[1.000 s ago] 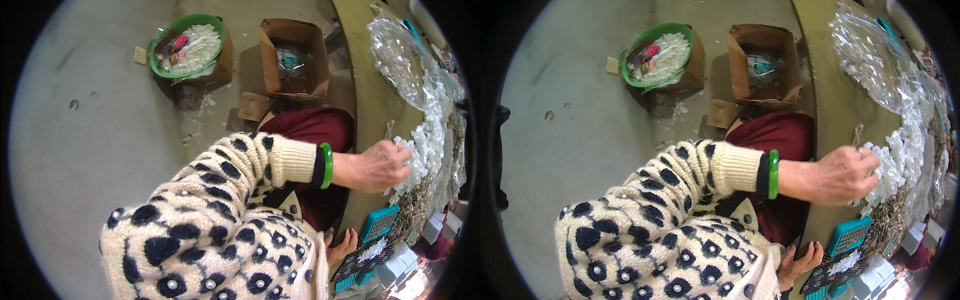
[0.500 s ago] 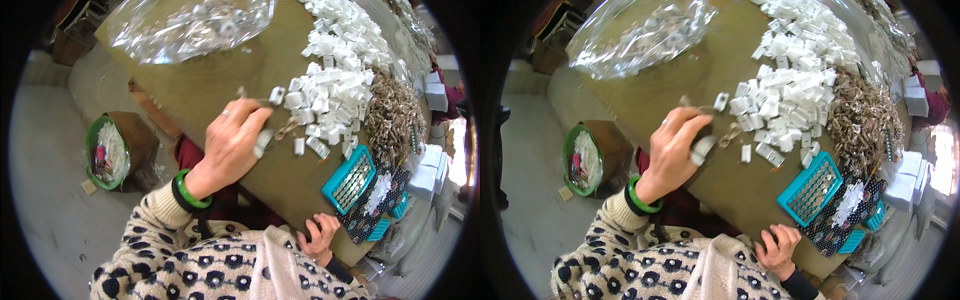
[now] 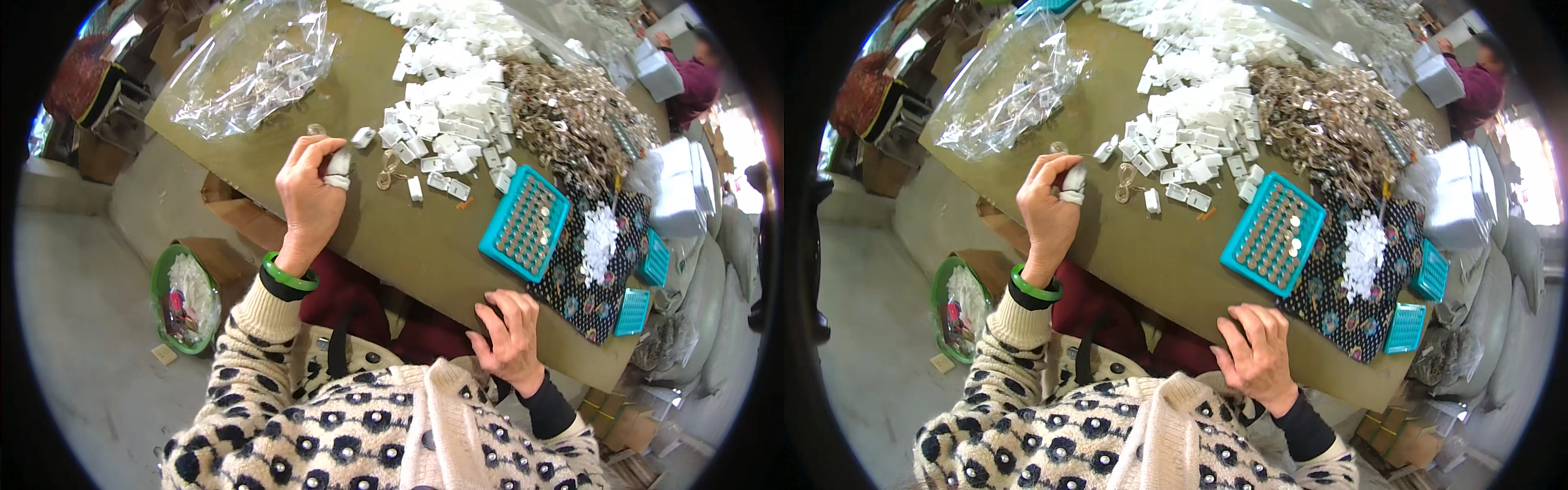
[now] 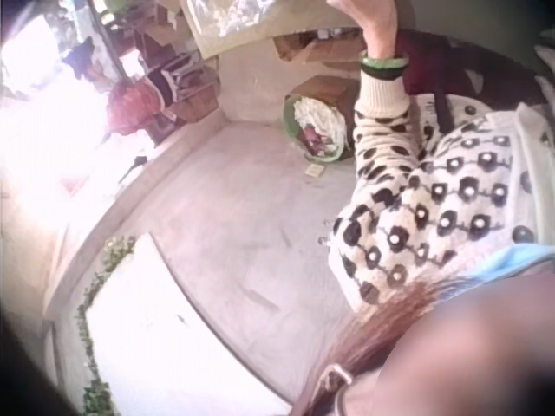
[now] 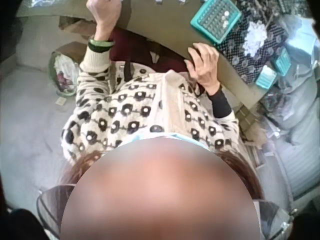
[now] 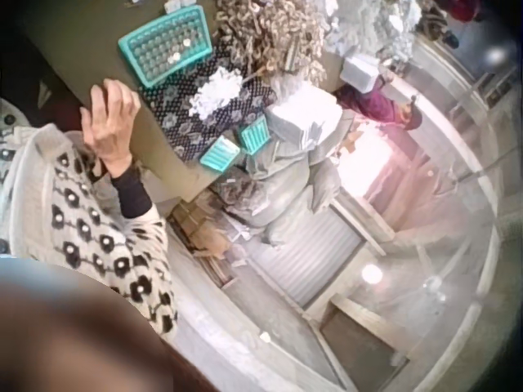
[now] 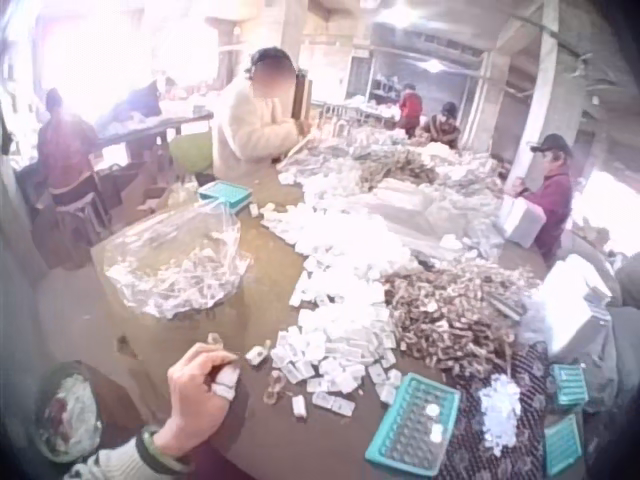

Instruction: The person assembles small white plastic electrical components by inserting metal pins and fastening them together. They repeatedly pick up components and pins from the table, align and insert the pins, and place the assembled units into a clear plastic bag.

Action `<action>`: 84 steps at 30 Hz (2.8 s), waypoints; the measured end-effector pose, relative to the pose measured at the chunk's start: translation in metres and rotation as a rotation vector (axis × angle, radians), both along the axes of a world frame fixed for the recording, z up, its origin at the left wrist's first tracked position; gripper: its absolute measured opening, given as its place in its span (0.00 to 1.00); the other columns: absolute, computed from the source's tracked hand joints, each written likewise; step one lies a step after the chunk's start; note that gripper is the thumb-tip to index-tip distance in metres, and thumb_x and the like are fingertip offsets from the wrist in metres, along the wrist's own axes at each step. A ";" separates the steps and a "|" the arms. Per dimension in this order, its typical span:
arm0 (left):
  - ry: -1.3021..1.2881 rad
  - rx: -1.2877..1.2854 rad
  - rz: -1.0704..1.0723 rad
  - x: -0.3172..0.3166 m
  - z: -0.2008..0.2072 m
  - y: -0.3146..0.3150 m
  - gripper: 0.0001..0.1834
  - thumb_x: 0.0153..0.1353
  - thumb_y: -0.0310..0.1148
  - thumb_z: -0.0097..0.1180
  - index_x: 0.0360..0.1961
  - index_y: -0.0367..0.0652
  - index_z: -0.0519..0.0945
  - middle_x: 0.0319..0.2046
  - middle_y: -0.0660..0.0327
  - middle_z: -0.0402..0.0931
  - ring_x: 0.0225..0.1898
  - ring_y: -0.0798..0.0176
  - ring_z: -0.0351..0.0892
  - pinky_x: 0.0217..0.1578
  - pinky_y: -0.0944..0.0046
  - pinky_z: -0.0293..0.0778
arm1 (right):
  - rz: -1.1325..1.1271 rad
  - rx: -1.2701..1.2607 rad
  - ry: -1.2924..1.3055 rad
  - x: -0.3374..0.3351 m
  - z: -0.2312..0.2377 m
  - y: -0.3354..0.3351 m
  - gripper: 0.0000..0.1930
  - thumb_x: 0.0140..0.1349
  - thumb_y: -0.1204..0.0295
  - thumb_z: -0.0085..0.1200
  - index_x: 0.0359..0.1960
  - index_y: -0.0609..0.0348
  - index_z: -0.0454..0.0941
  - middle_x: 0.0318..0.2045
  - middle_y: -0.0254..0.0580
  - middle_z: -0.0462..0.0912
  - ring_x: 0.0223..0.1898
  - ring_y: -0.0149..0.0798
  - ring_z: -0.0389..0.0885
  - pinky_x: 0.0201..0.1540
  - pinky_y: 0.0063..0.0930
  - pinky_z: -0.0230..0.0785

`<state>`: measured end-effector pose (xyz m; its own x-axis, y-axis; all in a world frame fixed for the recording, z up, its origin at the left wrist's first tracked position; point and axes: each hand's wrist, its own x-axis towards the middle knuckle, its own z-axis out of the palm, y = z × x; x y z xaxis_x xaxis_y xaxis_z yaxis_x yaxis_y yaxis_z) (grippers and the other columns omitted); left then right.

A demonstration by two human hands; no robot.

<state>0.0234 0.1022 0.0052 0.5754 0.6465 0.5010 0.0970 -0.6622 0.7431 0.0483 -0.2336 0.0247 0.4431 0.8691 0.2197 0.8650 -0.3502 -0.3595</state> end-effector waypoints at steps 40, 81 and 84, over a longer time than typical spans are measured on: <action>0.115 -0.804 -0.713 -0.045 0.053 -0.187 0.16 0.60 0.19 0.62 0.50 0.32 0.79 0.35 0.60 0.82 0.27 0.75 0.78 0.28 0.76 0.74 | -0.228 0.676 0.541 -0.002 0.004 -0.013 0.09 0.63 0.81 0.57 0.45 0.67 0.80 0.27 0.33 0.81 0.26 0.19 0.72 0.29 0.17 0.65; 0.233 0.104 -0.285 0.002 0.005 0.014 0.14 0.53 0.33 0.67 0.39 0.40 0.82 0.34 0.56 0.76 0.32 0.53 0.79 0.35 0.57 0.75 | -0.208 0.319 0.722 -0.013 0.008 0.053 0.06 0.61 0.82 0.57 0.39 0.67 0.81 0.33 0.47 0.82 0.31 0.41 0.81 0.36 0.27 0.73; 0.291 0.235 -0.254 0.009 -0.008 -0.002 0.13 0.54 0.32 0.64 0.38 0.37 0.82 0.37 0.53 0.76 0.39 0.48 0.77 0.41 0.54 0.74 | -0.184 0.310 0.717 -0.014 0.010 0.059 0.06 0.60 0.82 0.58 0.40 0.67 0.81 0.33 0.47 0.82 0.31 0.41 0.81 0.35 0.28 0.73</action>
<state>0.0321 0.0998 -0.0030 0.8400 0.3544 0.4109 0.0922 -0.8395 0.5355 0.0338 -0.1746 0.0347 0.6985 0.7141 0.0464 0.3241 -0.2579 -0.9102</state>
